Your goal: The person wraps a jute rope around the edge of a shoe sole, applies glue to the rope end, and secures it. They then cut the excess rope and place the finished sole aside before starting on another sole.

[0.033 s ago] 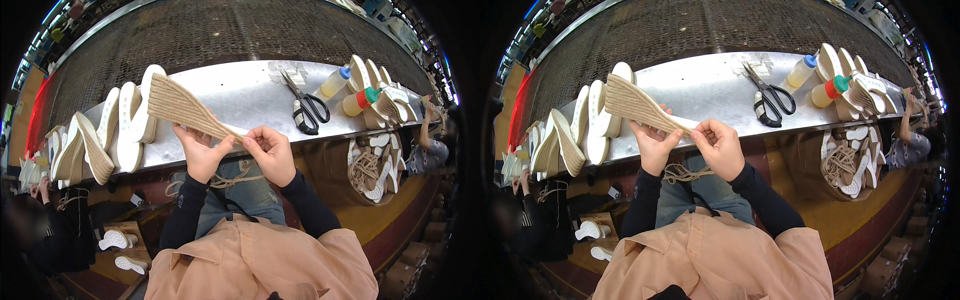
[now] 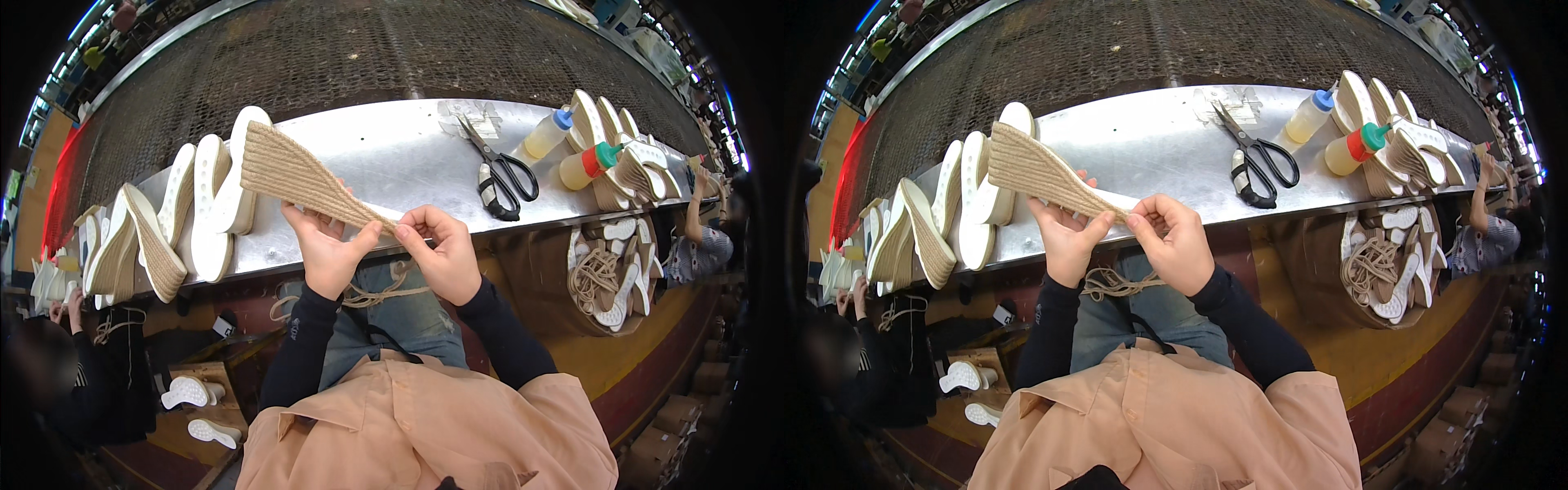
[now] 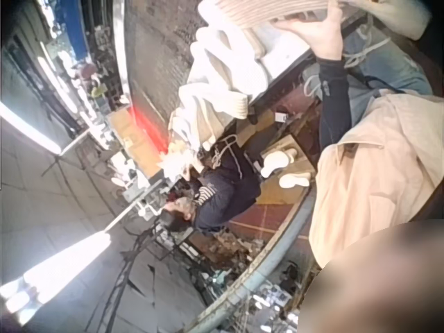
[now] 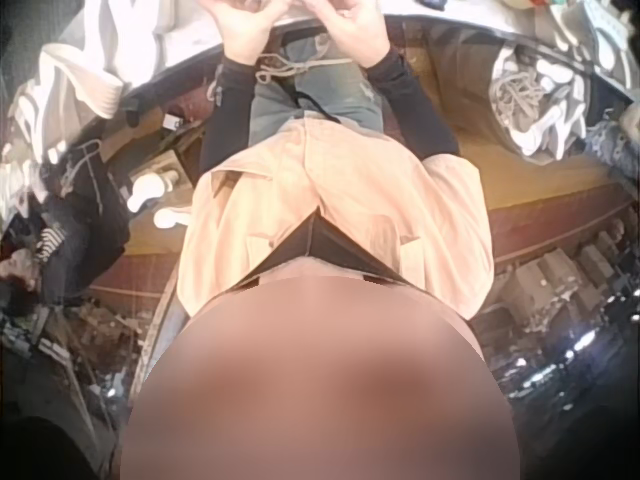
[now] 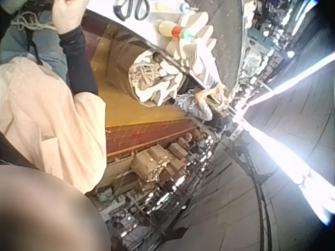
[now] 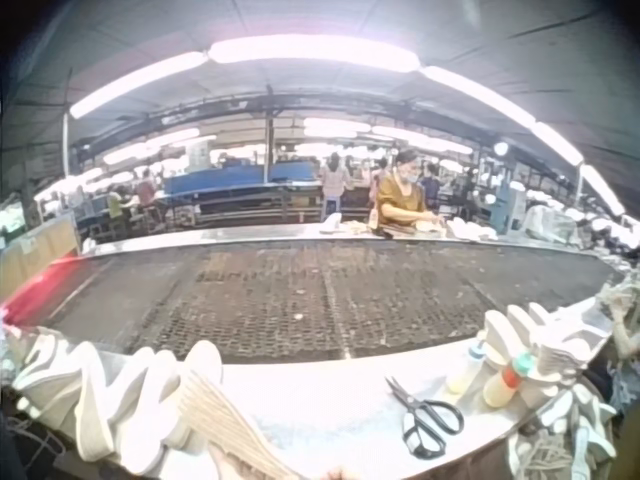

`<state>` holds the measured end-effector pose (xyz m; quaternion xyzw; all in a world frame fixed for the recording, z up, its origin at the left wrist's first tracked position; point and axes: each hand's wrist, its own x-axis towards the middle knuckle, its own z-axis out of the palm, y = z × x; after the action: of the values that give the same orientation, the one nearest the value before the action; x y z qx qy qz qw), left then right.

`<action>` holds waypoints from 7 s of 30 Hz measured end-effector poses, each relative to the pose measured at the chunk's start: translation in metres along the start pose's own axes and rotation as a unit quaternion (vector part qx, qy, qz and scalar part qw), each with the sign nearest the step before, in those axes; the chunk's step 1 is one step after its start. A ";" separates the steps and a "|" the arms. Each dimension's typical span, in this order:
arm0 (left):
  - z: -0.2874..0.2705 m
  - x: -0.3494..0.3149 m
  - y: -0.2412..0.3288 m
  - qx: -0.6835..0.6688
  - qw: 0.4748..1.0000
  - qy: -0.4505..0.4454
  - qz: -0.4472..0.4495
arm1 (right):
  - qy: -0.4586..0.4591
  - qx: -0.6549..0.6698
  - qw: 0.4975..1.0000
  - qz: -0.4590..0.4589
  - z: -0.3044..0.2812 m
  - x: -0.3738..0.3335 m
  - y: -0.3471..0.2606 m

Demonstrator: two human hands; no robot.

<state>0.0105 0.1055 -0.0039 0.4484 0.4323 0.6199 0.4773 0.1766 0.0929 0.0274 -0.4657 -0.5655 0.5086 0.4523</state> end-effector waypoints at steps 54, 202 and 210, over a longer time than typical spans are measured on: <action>-0.004 0.013 -0.004 -0.041 0.998 0.020 -0.037 | -0.091 -0.034 0.994 -0.041 -0.021 0.033 0.015; -0.021 0.018 0.049 0.319 0.897 -0.235 0.195 | 0.130 -0.152 0.960 -0.197 -0.021 -0.034 0.035; -0.021 -0.008 0.036 0.411 0.838 -0.143 0.328 | 0.018 -0.303 0.870 -0.388 -0.027 -0.052 -0.003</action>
<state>-0.0157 0.0896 0.0248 0.8025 0.4021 0.4346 0.0743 0.2110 0.0456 0.0302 -0.3318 -0.8190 0.0868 0.4599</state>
